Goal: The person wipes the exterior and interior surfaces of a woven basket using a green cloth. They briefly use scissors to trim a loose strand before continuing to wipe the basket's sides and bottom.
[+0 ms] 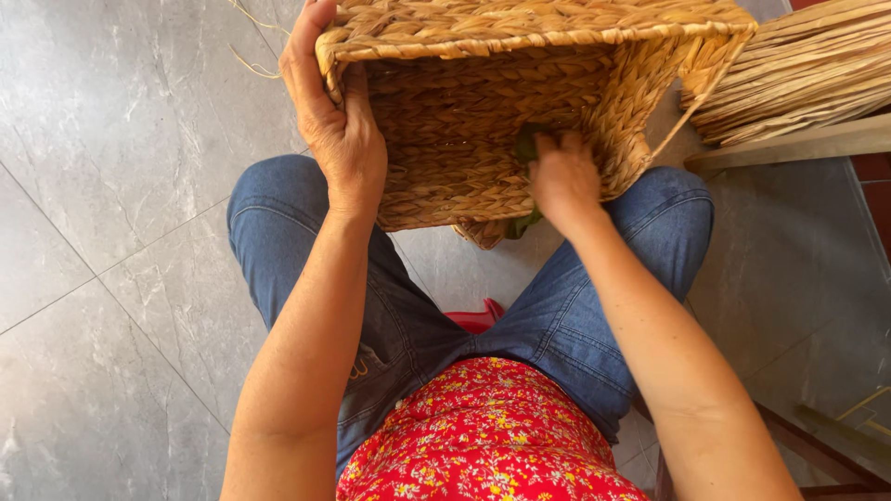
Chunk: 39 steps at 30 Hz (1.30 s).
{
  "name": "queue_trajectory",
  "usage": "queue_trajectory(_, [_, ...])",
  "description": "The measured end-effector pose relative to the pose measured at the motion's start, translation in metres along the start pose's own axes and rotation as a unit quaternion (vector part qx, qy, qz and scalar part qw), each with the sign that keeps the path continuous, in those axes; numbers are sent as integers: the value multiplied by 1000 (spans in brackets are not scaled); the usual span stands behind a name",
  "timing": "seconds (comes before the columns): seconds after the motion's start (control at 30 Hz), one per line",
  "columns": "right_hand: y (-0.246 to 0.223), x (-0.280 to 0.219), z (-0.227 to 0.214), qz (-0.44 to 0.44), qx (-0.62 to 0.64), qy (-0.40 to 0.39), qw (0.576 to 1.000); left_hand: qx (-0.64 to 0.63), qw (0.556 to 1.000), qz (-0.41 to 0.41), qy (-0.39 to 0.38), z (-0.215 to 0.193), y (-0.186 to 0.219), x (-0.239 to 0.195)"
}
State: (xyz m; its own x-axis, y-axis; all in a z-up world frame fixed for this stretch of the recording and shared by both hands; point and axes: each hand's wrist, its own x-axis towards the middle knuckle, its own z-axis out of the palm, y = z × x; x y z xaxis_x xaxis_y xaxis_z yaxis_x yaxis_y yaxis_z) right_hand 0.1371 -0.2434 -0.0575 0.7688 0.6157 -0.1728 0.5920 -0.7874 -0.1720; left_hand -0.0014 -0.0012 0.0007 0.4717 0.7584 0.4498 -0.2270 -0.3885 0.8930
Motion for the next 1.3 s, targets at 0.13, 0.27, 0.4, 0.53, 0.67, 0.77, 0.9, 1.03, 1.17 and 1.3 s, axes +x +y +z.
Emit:
queue_trajectory(0.13, [-70, -8, 13, -27, 90, -46, 995, 1, 1000, 9, -1, 0, 0, 0])
queue_trajectory(0.27, [-152, -22, 33, -102, 149, -35, 983, -9, 1000, 15, -3, -1, -1, 0])
queue_trajectory(0.4, [-134, -24, 31, -134, 152, -23, 979, 4, 1000, 13, -8, -4, -2, -4])
queue_trajectory(0.53, [-47, -8, -4, -47, 48, -50, 996, -15, 1000, 19, -11, -2, -1, -1])
queue_trajectory(0.67, [23, -7, -31, 1, -43, 18, 999, 1, 1000, 24, -5, -2, 1, -2])
queue_trajectory(0.77, [25, -7, -17, 19, -122, 32, 992, 7, 1000, 25, 0, -1, 1, 0])
queue_trajectory(0.9, [-19, -10, 6, -4, -36, 20, 999, 0, 1000, 15, -2, 0, 1, 0])
queue_trajectory(1.03, [-111, -24, 25, -59, 107, -49, 991, 0, 1000, 24, -6, -2, 0, -1])
queue_trajectory(1.17, [-150, -28, 31, -145, 175, -32, 973, -13, 1000, 16, -12, -2, -3, -2])
queue_trajectory(1.3, [-83, 1, 7, -67, 96, -104, 988, -32, 999, 21, -20, -4, -6, -2])
